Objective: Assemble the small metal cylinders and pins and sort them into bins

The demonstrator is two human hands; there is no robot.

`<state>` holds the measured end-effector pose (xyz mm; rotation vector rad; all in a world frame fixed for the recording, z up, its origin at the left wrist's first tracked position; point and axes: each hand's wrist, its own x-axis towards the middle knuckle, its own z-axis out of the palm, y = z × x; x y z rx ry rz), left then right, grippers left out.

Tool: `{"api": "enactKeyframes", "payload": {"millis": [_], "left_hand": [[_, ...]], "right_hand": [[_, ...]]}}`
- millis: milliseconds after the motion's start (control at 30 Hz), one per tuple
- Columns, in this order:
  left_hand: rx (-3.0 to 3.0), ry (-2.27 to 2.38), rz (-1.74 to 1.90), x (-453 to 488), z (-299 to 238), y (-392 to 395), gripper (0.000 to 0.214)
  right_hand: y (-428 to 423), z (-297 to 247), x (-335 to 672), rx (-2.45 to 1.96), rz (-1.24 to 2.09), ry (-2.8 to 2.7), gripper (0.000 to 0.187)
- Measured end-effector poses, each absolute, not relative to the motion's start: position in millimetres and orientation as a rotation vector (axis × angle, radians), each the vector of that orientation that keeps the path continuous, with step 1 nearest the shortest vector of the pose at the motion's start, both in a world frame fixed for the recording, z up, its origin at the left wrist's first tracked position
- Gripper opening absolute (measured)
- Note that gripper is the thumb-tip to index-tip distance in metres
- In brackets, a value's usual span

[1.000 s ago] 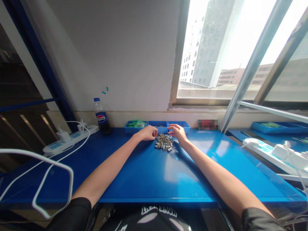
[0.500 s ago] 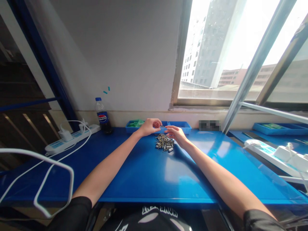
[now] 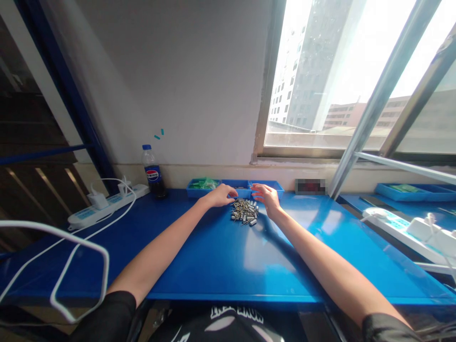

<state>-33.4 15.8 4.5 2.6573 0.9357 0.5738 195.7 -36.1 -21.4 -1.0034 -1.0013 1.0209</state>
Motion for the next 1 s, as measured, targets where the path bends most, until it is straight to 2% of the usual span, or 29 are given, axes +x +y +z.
{"api": "enactKeyframes", "payload": {"millis": [100, 200, 667, 1000], "left_hand": [[2.763, 0.933, 0.402, -34, -7, 18, 0.035], [2.812, 0.967, 0.398, -30, -17, 18, 0.035], [2.520, 1.011, 0.700, -30, -9, 20, 0.027], [2.274, 0.975, 1.104, -28, 10, 20, 0.020]], "right_hand": [[-33, -20, 201, -1.027, 0.973, -0.962, 0.039], [-33, -21, 203, -1.034, 0.985, -0.955, 0.040], [-39, -21, 195, -1.034, 1.077, -1.018, 0.026], [-37, -27, 193, -1.029, 1.045, -1.166, 0.027]]}}
